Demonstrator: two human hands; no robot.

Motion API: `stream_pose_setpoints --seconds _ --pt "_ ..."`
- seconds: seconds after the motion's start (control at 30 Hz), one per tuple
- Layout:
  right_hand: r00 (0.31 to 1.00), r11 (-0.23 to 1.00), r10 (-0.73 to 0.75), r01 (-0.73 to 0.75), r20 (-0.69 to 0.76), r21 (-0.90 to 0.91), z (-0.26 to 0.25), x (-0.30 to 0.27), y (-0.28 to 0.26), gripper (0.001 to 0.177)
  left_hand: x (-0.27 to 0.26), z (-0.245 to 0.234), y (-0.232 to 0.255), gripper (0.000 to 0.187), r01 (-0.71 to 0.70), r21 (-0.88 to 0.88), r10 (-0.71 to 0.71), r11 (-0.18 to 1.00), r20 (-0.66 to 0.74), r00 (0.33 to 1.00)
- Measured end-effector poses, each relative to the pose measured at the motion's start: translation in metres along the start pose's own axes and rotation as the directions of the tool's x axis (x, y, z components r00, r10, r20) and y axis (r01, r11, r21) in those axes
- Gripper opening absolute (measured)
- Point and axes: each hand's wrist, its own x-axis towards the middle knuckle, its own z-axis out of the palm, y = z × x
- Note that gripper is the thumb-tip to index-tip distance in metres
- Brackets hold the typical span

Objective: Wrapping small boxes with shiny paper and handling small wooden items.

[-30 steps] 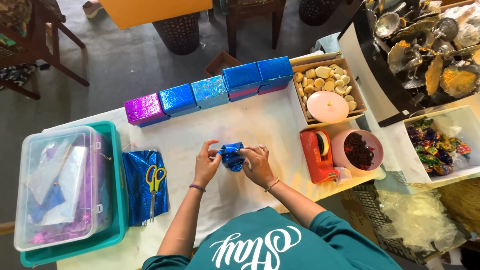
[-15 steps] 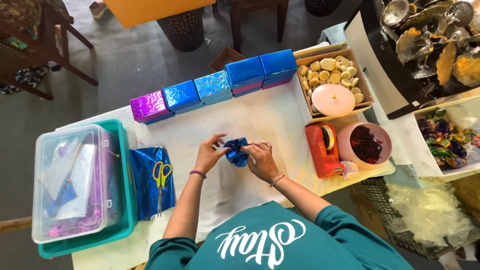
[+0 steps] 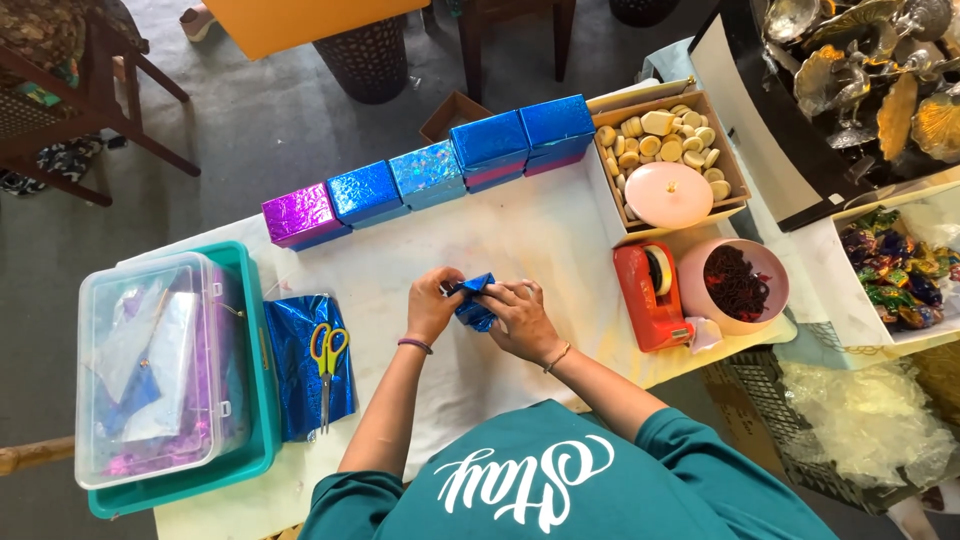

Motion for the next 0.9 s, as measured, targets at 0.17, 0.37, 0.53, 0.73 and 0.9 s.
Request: stream_pose_setpoints --seconds 0.17,0.37,0.53,0.73,0.9 --pt "0.999 0.998 -0.018 0.020 0.026 -0.054 0.002 0.000 -0.002 0.054 -0.002 -0.005 -0.002 0.019 -0.050 0.014 0.049 0.999 0.067 0.997" --pt "0.999 0.995 -0.038 0.039 0.021 -0.094 0.009 -0.005 0.002 0.051 -0.009 -0.019 0.027 0.049 -0.188 0.101 0.174 0.977 0.136 0.975" --pt "0.999 0.994 -0.037 0.039 0.023 -0.104 0.008 -0.004 0.000 0.046 -0.008 -0.017 0.043 0.057 -0.272 0.170 0.264 0.947 0.069 0.962" --pt "0.997 0.985 -0.073 0.073 0.004 -0.158 0.000 -0.001 -0.008 0.058 -0.016 -0.002 0.031 0.012 -0.283 0.182 0.296 0.942 -0.054 0.954" --pt "0.998 0.996 -0.046 0.043 -0.038 -0.080 0.005 -0.004 -0.002 0.043 -0.038 0.009 0.024 0.017 -0.389 0.394 0.394 0.833 0.071 0.916"
